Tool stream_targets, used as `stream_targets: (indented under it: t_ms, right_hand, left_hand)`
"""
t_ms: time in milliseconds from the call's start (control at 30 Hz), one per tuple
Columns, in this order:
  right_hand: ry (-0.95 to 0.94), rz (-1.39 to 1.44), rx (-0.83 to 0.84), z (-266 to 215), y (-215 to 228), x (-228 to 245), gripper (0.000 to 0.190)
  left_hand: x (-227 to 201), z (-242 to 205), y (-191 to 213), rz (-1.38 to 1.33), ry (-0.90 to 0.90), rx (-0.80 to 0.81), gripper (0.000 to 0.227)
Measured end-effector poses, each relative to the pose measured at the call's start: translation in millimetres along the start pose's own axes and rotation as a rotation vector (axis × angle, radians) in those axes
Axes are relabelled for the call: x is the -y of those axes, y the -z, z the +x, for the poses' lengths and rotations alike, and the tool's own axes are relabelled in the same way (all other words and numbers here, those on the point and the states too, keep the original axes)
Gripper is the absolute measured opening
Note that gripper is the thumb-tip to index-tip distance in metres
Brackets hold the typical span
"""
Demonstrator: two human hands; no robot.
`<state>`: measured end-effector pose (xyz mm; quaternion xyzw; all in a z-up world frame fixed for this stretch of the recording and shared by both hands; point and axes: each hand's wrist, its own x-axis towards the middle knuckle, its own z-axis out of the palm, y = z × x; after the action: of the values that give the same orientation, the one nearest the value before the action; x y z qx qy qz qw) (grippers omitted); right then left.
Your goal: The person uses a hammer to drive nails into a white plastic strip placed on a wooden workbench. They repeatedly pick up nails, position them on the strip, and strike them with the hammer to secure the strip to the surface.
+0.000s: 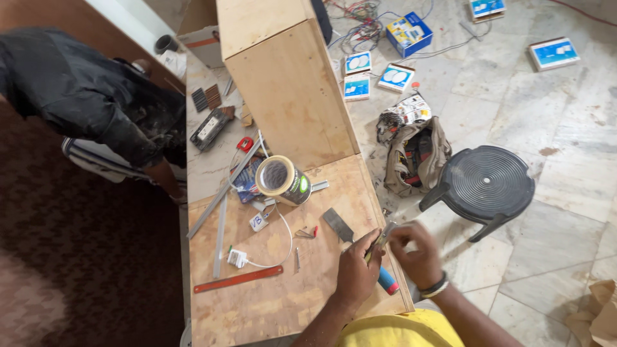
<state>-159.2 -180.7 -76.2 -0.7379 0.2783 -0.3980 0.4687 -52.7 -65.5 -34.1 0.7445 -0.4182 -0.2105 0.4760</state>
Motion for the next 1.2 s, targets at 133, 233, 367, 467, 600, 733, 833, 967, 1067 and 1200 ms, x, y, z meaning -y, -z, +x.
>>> stream_targets:
  t_ms: [133, 233, 367, 467, 600, 733, 833, 967, 1067, 1200]
  right_hand:
    - [0.268, -0.031, -0.126, 36, 45, 20, 0.020]
    - [0.293, 0.154, -0.137, 46, 93, 35, 0.025]
    - [0.197, 0.348, -0.085, 59, 97, 39, 0.030]
    - [0.114, 0.392, -0.009, 69, 107, 47, 0.033]
    - [-0.027, 0.391, 0.177, 61, 69, 51, 0.039]
    - [-0.123, 0.382, 0.336, 23, -5, 48, 0.038]
    - [-0.269, 0.591, 0.337, -2, -20, 39, 0.027]
    - [-0.242, 0.563, 0.270, -6, -14, 20, 0.030]
    - [-0.215, 0.549, 0.230, -1, -8, 13, 0.023]
    - [-0.219, 0.739, 0.212, 13, -3, 8, 0.020]
  left_hand:
    - [0, 0, 8, -0.050, 0.023, -0.047, 0.031]
    - [2, -2, 10, -0.078, -0.035, -0.096, 0.026]
    - [-2, -9, 19, -0.161, 0.074, -0.074, 0.023]
    - [-14, -7, 30, -0.212, 0.090, -0.102, 0.023]
    - [-35, -8, 50, -0.253, 0.026, -0.170, 0.023]
    - [-51, -9, 61, -0.105, -0.213, -0.284, 0.020]
    - [-54, -9, 63, -0.046, -0.289, -0.289, 0.021]
    - [-53, -6, 61, -0.022, -0.274, -0.213, 0.025]
    - [-51, -5, 56, -0.081, -0.350, -0.218, 0.026]
    - [-32, 0, 52, -0.414, 0.064, 0.032, 0.035]
